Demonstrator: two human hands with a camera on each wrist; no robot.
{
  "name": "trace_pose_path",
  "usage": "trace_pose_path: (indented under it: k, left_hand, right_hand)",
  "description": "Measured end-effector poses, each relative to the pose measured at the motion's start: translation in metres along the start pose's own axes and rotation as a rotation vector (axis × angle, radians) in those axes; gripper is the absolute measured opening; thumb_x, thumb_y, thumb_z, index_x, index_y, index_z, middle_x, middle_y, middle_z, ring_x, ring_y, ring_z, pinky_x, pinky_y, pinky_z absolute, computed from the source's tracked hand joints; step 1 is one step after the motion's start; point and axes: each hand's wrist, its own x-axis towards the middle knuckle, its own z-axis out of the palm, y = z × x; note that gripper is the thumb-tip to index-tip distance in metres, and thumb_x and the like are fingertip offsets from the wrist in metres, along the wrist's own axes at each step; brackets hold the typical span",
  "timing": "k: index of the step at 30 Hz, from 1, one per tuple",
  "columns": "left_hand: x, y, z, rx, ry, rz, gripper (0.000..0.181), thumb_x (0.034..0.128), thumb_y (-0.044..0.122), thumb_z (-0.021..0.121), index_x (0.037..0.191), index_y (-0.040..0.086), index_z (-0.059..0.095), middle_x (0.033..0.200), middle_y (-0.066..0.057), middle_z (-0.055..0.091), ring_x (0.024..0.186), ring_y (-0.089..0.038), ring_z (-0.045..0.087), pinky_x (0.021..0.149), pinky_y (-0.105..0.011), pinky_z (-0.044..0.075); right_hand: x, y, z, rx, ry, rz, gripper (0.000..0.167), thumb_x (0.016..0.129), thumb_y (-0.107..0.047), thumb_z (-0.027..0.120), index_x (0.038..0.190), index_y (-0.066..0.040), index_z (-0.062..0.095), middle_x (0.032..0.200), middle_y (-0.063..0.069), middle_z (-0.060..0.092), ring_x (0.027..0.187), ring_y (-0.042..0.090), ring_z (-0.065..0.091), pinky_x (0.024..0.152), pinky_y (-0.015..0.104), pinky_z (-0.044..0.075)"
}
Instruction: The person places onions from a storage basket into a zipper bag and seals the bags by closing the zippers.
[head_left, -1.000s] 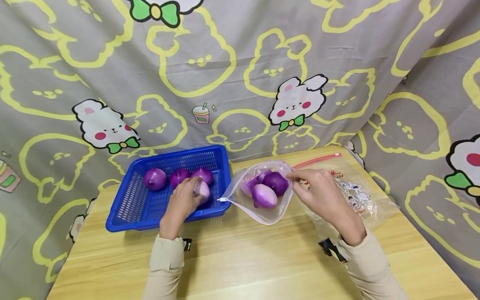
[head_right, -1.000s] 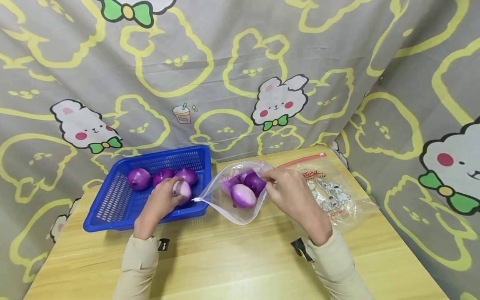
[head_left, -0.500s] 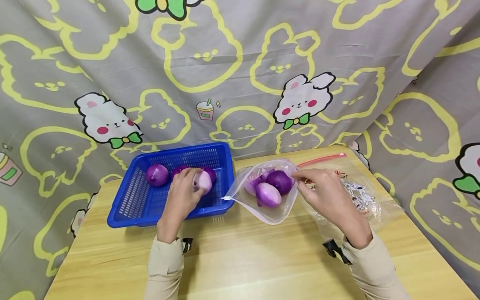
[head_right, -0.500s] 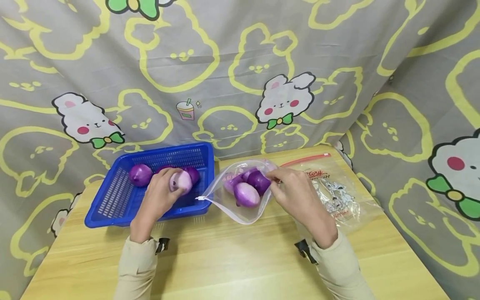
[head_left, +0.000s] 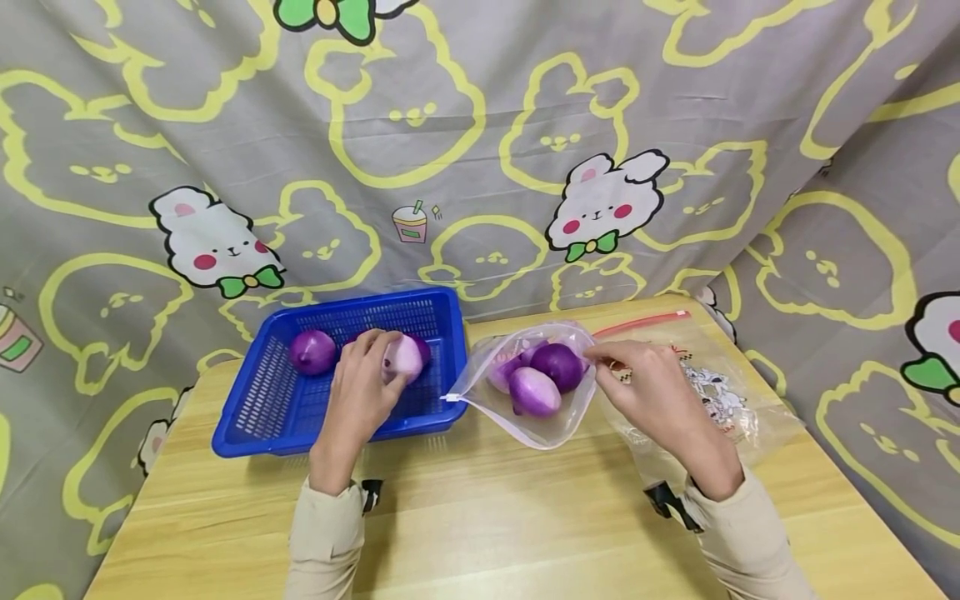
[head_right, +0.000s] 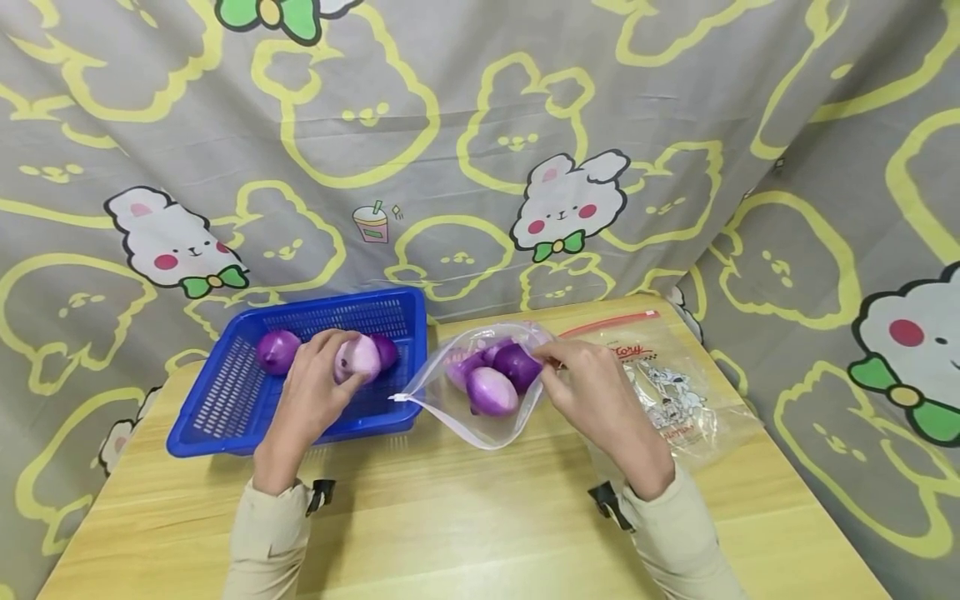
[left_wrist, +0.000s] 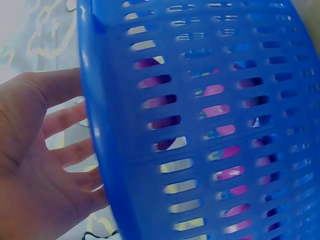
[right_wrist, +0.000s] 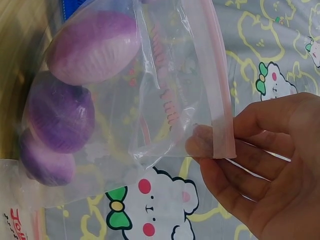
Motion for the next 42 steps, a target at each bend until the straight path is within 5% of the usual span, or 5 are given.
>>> trace_pose_path:
  k: [17,27,42]
  left_hand:
    - [0.001,0.031,-0.024,-0.031,0.093,0.057,0.059,0.0775,0.009,0.085,0.131,0.012,0.061,0.136,-0.019,0.051,0.124,-0.04,0.046,0.101,-0.057,0.041]
    - [-0.004,0.057,-0.041,-0.087,0.166,0.11,0.059,0.0803,0.016,0.085,0.134,0.016,0.06,0.141,-0.014,0.049,0.128,-0.033,0.045,0.097,-0.055,0.046]
    - [-0.015,0.108,-0.06,-0.196,0.157,0.324,0.064,0.0799,0.015,0.082,0.138,0.008,0.057,0.141,-0.014,0.053,0.13,-0.034,0.047,0.108,-0.05,0.036]
  right_hand:
    - [0.0,0.0,0.0,-0.022,0.001,-0.003,0.022,0.085,0.004,0.063,0.101,-0.002,0.077,0.099,0.013,0.075,0.078,0.02,0.07,0.064,0.039,0.057]
    - [0.0,-0.002,0.001,-0.018,-0.002,0.005,0.022,0.085,0.003,0.063,0.101,-0.001,0.077,0.098,0.014,0.075,0.082,0.024,0.072,0.067,0.042,0.058]
    - [-0.001,-0.002,-0.001,-0.024,-0.008,-0.004,0.023,0.086,0.002,0.063,0.101,-0.005,0.078,0.1,0.009,0.075,0.065,0.011,0.056,0.057,0.028,0.046]
